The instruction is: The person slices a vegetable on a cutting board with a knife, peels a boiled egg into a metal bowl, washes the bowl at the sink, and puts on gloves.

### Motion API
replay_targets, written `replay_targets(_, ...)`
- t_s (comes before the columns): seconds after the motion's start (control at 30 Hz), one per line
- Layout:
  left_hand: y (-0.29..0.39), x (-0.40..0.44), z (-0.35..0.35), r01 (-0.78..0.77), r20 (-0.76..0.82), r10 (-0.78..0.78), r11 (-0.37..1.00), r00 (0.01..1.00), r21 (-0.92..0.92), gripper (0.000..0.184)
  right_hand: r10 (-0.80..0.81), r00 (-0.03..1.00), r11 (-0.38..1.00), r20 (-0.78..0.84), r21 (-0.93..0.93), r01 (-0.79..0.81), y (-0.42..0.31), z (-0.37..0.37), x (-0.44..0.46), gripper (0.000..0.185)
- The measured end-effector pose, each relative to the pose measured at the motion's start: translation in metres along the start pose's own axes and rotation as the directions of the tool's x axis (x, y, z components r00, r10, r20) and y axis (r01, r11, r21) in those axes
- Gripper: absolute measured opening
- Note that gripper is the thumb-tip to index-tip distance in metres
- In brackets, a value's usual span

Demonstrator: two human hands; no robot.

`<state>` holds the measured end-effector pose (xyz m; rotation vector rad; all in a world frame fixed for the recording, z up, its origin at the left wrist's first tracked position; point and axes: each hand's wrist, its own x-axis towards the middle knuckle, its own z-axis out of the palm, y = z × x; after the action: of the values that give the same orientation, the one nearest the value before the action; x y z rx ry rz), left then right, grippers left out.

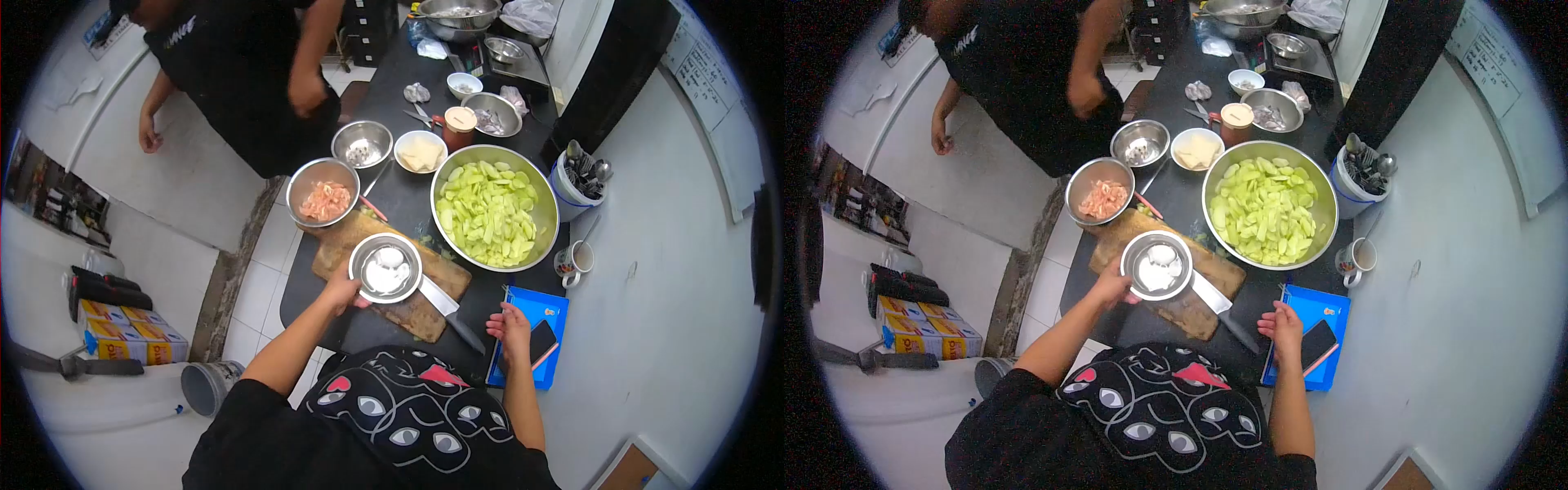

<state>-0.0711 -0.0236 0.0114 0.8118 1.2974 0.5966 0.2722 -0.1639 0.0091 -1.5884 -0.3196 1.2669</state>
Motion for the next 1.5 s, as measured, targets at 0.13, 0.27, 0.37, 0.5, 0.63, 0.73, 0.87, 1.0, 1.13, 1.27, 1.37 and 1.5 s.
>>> replay_targets(0.13, -0.016, -0.015, -0.009, 0.054, -0.001, -0.054, 0.997, 0.999, 0.062, 0.059, 0.004, 1.000, 1.000, 0.025, -0.004, -0.004, 0.009, 0.004, -0.008, 0.026)
replay_targets(0.27, -0.007, -0.027, -0.012, 0.092, -0.020, -0.090, 0.969, 0.996, 0.227, 0.056, 0.020, 0.999, 0.999, 0.038, -0.039, -0.019, 0.011, 0.006, -0.012, 0.026)
replay_targets(0.37, 0.006, -0.037, -0.012, -0.097, -0.112, 0.245, 0.703, 0.963, 0.704, 0.046, 0.003, 0.999, 0.999, 0.033, -0.039, -0.002, 0.010, 0.004, -0.012, 0.025)
replay_targets(0.5, -0.002, -0.034, -0.008, -0.441, 0.253, 0.583, 0.204, 0.772, 0.874, 0.022, -0.021, 1.000, 0.999, 0.015, -0.026, 0.022, 0.008, 0.001, -0.016, 0.025)
replay_targets(0.63, -0.008, -0.009, 0.014, -0.524, 0.463, 0.312, 0.150, 0.830, 0.838, 0.013, -0.031, 0.999, 0.998, 0.027, -0.047, 0.032, 0.008, 0.004, -0.015, 0.024)
replay_targets(0.73, -0.026, 0.021, 0.022, -0.501, 0.483, 0.238, 0.018, 0.842, 0.865, 0.016, -0.059, 0.997, 0.996, 0.055, -0.060, 0.063, 0.009, 0.005, -0.016, 0.024)
replay_targets(0.87, -0.010, 0.014, 0.038, -0.417, 0.409, 0.124, 0.040, 0.904, 0.908, 0.017, -0.050, 0.997, 0.997, 0.054, -0.057, 0.053, 0.013, -0.001, -0.018, 0.024)
replay_targets(1.0, -0.028, 0.027, 0.032, -0.416, 0.404, 0.146, 0.057, 0.903, 0.908, 0.016, -0.046, 0.998, 0.996, 0.050, -0.080, 0.050, 0.020, -0.011, -0.019, 0.025)
replay_targets(1.13, -0.010, 0.010, 0.040, -0.438, 0.421, 0.161, 0.091, 0.893, 0.894, 0.017, -0.053, 0.996, 0.995, 0.069, -0.086, 0.059, 0.021, -0.009, -0.020, 0.025)
replay_targets(1.27, -0.011, 0.008, 0.044, -0.420, 0.423, 0.047, -0.057, 0.905, 0.906, 0.015, -0.054, 0.993, 0.985, 0.103, -0.160, 0.070, 0.016, -0.003, -0.021, 0.025)
replay_targets(1.37, -0.006, 0.002, 0.047, -0.499, 0.496, 0.280, -0.064, 0.822, 0.864, 0.020, -0.070, 0.991, 0.980, 0.112, -0.177, 0.090, 0.018, -0.002, -0.022, 0.025)
replay_targets(1.5, -0.005, 0.020, 0.045, -0.535, 0.579, 0.536, -0.256, 0.614, 0.805, 0.021, -0.071, 0.989, 0.974, 0.130, -0.205, 0.097, 0.016, 0.003, -0.024, 0.025)
